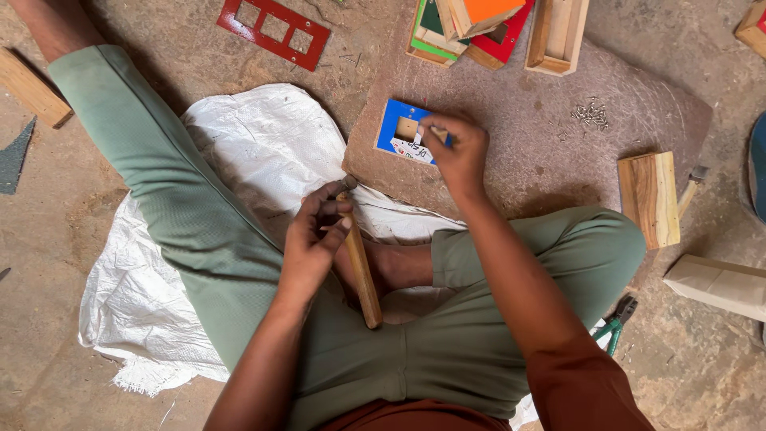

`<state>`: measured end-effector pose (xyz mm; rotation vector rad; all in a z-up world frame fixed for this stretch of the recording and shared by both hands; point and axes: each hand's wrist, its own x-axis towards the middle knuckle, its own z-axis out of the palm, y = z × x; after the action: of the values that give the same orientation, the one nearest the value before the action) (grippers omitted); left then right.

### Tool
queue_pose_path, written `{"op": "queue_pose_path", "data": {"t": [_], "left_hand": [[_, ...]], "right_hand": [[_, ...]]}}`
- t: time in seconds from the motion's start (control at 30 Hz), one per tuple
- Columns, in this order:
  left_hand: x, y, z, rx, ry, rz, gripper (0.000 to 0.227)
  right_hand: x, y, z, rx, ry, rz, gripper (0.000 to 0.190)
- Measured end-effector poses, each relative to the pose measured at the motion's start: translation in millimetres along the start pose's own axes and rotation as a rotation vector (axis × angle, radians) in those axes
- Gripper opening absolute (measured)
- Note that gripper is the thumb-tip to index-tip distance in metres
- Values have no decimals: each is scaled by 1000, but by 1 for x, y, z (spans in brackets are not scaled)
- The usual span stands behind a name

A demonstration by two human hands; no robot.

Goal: The person sits on the floor and uses a hammer to drive nails into small, colorful wooden frames. They work on a red frame first, then switch to a blue frame, repeatedly hammering nails into the pre-drilled holes.

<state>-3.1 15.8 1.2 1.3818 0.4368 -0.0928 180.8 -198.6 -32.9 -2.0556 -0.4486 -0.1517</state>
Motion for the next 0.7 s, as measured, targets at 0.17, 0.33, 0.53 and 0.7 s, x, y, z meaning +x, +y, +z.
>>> {"op": "queue_pose_path", "data": {"t": [0.17,0.33,0.53,0.7], "left_hand": [[-10,14,-7,70,46,2,52],[9,30,5,532,67,40,51],[38,28,22,684,9,253,51],[34,12,20,814,-35,140,49]], "right_hand": [[23,22,12,5,-12,68,12],[25,36,15,84,-32,128,10],[22,49,22,107,-9,106,9],[21,60,28,136,24,153,10]]}}
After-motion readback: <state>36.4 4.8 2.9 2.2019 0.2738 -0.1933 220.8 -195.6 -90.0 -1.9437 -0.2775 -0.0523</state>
